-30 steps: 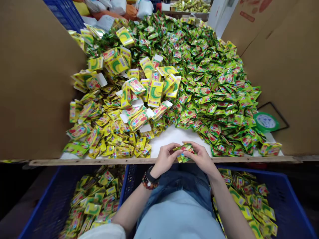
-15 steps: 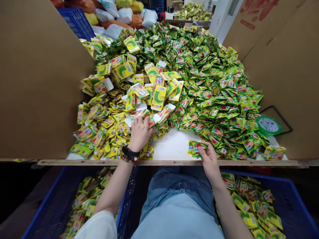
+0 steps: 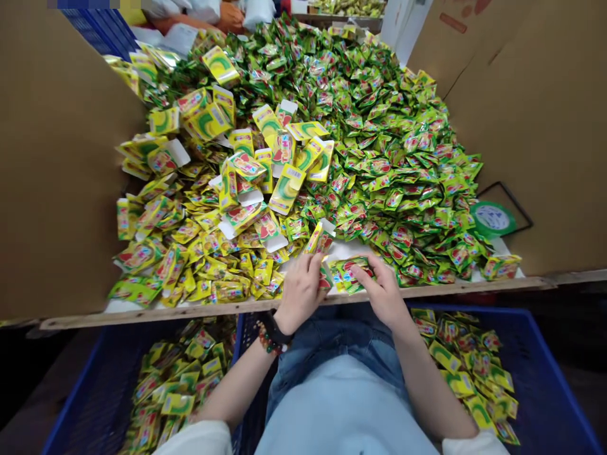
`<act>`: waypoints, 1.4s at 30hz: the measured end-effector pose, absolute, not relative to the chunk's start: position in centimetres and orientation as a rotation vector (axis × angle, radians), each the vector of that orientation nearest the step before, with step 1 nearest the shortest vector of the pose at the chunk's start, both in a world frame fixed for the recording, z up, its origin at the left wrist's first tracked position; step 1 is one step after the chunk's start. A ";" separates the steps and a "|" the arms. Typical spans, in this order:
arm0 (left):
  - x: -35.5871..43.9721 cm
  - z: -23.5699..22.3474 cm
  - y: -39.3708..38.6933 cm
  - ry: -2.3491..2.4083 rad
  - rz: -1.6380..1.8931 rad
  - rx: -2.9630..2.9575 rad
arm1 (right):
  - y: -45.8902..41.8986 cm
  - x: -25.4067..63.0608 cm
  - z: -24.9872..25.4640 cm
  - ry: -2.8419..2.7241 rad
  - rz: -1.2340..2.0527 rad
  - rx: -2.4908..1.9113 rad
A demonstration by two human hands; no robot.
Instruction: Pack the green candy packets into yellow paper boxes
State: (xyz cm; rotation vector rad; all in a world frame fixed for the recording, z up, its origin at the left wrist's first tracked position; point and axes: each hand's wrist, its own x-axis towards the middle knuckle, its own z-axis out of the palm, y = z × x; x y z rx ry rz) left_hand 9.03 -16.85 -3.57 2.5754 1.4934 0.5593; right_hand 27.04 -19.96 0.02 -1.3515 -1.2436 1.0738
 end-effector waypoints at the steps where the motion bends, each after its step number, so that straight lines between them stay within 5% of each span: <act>1: 9.6 -3.8 -17.3 1.476 0.554 2.572 | -19.8 27.3 0.3 -1.313 1.052 -1.387; 11: 12.3 -5.8 -19.3 1.202 0.947 2.152 | -22.0 25.1 -0.4 -1.613 0.304 -1.638; 27: 13.5 -6.7 -20.8 1.307 1.224 1.931 | -23.3 24.0 -2.3 -1.717 0.040 -1.536; 33: 13.2 -7.8 -21.2 1.364 1.321 1.999 | -23.4 24.1 -3.5 -1.446 0.463 -1.404; 38: 13.1 -8.3 -21.2 1.258 1.376 2.219 | -22.8 24.5 -4.4 -1.160 1.140 -1.249; 42: 13.2 -8.0 -20.9 1.295 1.296 2.150 | -23.1 24.3 -4.4 -1.304 1.029 -1.154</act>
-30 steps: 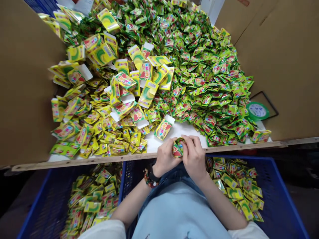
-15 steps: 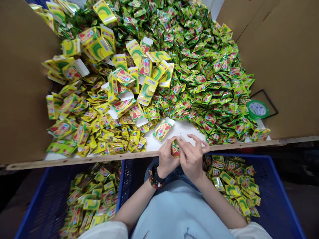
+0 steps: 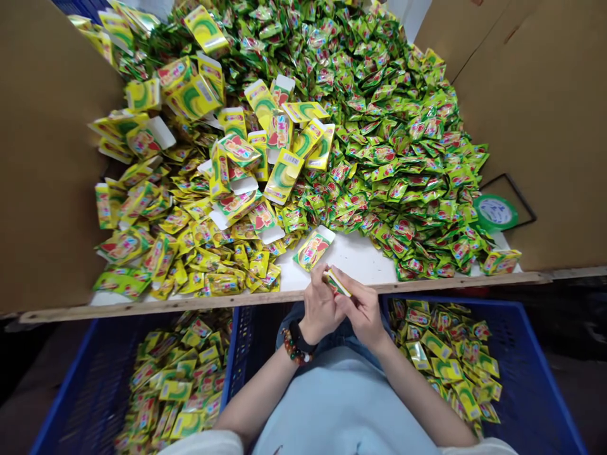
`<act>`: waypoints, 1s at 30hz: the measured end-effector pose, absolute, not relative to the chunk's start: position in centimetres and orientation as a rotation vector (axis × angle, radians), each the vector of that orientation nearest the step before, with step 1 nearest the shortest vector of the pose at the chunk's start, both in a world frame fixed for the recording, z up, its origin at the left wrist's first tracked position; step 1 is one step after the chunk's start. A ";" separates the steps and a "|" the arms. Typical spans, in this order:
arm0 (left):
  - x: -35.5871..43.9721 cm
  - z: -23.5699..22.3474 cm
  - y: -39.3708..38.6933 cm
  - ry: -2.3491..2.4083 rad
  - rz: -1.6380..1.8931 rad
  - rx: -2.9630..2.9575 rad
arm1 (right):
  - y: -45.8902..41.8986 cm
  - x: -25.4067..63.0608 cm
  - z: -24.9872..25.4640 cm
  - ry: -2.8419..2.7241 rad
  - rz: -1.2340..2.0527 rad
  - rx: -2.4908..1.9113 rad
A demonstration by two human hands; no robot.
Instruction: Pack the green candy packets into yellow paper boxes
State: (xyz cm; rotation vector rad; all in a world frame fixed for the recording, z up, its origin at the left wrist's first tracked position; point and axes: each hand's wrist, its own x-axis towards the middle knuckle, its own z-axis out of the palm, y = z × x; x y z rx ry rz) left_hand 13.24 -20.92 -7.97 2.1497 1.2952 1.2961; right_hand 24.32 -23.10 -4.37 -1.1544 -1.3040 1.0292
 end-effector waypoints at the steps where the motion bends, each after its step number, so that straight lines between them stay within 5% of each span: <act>1: 13.3 -7.9 -20.9 1.303 1.258 2.141 | -23.2 24.2 -4.3 -1.323 0.954 -1.162; 9: 13.7 -7.8 -20.6 1.389 1.236 2.152 | -22.7 23.5 -4.0 -1.168 0.912 -1.368; 24: 12.4 -6.4 -20.6 1.138 1.115 2.221 | -24.9 27.5 -4.3 -1.778 0.444 -1.158; 30: 3.8 -5.1 -17.1 2.114 0.937 2.102 | -28.2 38.7 -2.9 -1.813 0.103 -2.056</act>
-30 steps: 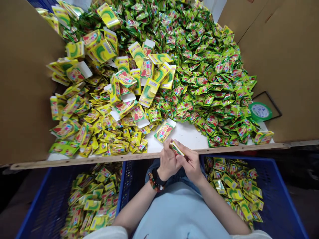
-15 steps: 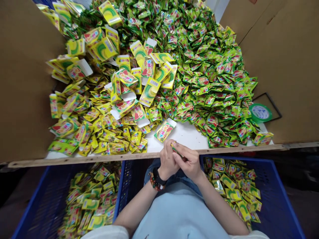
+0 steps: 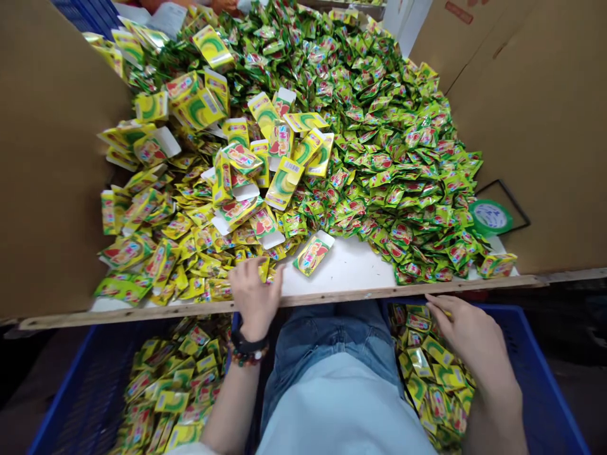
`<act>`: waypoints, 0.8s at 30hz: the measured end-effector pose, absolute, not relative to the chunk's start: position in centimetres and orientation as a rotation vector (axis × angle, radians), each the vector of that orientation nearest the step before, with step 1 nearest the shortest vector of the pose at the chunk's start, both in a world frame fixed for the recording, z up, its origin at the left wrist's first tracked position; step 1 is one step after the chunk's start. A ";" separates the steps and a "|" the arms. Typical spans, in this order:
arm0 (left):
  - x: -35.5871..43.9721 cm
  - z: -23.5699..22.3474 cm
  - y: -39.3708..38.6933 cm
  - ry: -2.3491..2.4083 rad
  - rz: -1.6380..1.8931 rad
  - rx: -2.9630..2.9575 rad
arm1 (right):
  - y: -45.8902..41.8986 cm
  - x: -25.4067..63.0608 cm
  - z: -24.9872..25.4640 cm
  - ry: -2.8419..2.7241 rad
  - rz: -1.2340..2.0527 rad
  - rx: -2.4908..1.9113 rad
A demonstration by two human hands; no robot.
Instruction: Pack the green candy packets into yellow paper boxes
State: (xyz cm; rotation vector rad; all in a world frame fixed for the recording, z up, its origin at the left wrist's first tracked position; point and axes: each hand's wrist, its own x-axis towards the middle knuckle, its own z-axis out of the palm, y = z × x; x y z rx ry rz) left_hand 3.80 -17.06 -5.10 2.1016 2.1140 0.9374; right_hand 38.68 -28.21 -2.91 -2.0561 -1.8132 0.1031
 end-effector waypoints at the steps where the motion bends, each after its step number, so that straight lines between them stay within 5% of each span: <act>1: 2.7 -5.2 -16.4 2.255 0.850 2.069 | -27.7 39.5 -3.1 -1.830 0.051 -2.099; 6: 1.3 -5.5 -14.8 2.382 0.626 2.115 | -20.3 36.9 -4.9 -1.797 -0.102 -2.001; 15: 4.1 -4.7 -16.5 1.986 1.292 1.847 | -15.1 34.8 -6.6 -1.845 -0.236 -1.888; 24: 11.3 -4.6 -16.5 1.241 1.054 1.667 | -18.9 30.0 -2.9 -1.618 0.819 -1.305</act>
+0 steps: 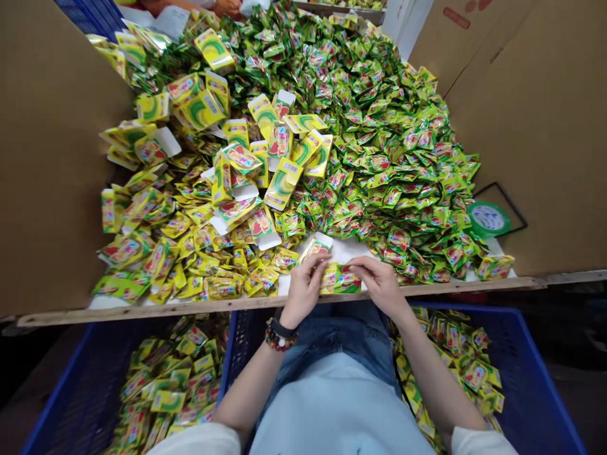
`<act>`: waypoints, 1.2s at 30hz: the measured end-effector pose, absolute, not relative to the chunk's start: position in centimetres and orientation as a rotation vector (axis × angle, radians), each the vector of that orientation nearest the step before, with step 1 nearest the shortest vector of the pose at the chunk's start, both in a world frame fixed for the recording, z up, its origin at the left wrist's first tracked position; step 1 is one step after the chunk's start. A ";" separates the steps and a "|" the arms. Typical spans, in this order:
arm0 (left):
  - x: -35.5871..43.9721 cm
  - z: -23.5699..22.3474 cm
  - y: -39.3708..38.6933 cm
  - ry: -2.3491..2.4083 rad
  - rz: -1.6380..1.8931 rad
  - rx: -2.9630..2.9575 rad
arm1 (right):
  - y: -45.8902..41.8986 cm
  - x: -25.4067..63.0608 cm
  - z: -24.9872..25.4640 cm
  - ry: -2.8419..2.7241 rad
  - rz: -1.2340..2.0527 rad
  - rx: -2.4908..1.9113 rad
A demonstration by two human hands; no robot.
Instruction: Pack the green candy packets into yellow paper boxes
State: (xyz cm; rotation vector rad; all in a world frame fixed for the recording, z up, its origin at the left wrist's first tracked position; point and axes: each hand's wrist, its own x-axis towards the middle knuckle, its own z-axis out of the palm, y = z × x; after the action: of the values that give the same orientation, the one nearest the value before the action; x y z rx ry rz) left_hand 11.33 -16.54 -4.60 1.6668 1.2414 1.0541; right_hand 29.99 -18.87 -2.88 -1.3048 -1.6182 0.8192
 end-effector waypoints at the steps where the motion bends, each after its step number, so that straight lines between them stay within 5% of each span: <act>1: 11.8 -4.5 -16.7 1.217 1.049 1.677 | -18.9 29.4 -2.6 -1.644 0.859 -1.277; 12: 12.1 -4.8 -19.0 1.170 1.031 1.920 | -20.0 28.6 -3.3 -1.184 1.381 -1.251; 18: 11.4 -5.3 -15.1 1.893 0.578 2.271 | -20.6 29.7 -4.2 -0.864 1.136 -1.355; 21: 11.3 -5.4 -14.7 1.880 0.393 2.356 | -20.5 29.6 -4.2 -0.839 1.061 -1.336; 29: 11.7 -5.2 -17.9 1.485 0.761 2.346 | -19.4 29.5 -3.6 -1.039 0.852 -1.318; 36: 11.8 -6.2 -19.1 1.497 0.749 2.395 | -19.6 30.5 -2.2 -1.548 0.780 -1.488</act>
State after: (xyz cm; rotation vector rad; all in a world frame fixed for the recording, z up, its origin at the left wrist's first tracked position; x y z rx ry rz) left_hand 11.78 -19.13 -6.18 2.3953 1.4973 0.7486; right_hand 30.47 -19.56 -2.21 -1.4878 -1.5475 0.7797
